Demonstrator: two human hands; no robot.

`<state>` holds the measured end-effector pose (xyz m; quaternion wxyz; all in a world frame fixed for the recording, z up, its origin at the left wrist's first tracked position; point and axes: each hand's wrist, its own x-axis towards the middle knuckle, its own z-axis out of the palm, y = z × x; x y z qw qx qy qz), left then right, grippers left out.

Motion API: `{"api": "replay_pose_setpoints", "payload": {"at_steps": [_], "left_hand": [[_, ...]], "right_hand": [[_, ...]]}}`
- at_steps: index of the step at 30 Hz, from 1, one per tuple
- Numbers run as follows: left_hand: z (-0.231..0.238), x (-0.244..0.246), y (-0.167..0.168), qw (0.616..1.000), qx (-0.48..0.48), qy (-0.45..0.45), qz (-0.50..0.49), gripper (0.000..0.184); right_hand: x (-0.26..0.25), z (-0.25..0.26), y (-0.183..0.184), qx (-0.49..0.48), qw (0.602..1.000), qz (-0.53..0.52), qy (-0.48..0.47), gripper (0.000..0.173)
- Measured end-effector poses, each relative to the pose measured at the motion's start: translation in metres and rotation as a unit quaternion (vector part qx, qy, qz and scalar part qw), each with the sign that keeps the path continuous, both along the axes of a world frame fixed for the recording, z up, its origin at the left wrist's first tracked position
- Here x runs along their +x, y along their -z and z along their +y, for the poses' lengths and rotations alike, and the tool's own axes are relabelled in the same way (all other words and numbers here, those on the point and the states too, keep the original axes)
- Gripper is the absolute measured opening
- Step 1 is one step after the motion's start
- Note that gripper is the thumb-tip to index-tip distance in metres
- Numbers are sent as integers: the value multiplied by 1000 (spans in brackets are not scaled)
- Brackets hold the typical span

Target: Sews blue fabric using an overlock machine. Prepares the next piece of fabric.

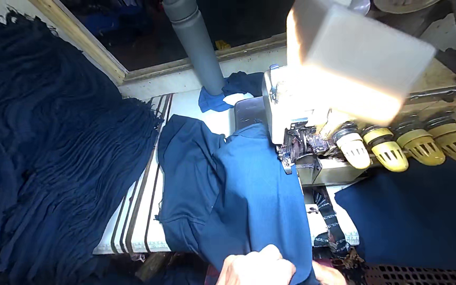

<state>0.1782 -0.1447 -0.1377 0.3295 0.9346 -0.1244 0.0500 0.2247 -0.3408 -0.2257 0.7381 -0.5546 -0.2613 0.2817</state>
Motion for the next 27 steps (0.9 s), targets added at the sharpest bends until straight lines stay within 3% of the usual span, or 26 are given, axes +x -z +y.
{"api": "replay_pose_setpoints", "payload": {"at_steps": [6, 11, 14, 18, 21, 25, 27], "left_hand": [[4, 44, -4, 983, 162, -37, -82, 15], [9, 75, -6, 963, 192, -76, -174, 15], [7, 91, -6, 954, 207, -90, -199, 16], [-5, 106, -6, 948, 227, -115, -189, 20], [-12, 111, -5, 946, 232, -124, -188, 22], [2, 99, -6, 959, 203, -80, -180, 24], [13, 77, -17, 977, 162, -52, -128, 27]], "right_hand": [[34, 19, -28, -1, 996, 50, 72, 52], [52, 42, -33, 1, 986, 77, 150, 18], [55, 54, -31, 4, 974, 112, 199, 25], [56, 60, -30, 36, 977, 94, 188, 16], [53, 66, -35, 42, 970, 94, 221, 20], [53, 70, -26, 29, 972, 15, 234, 13], [57, 70, -23, 14, 972, -15, 235, 13]]}}
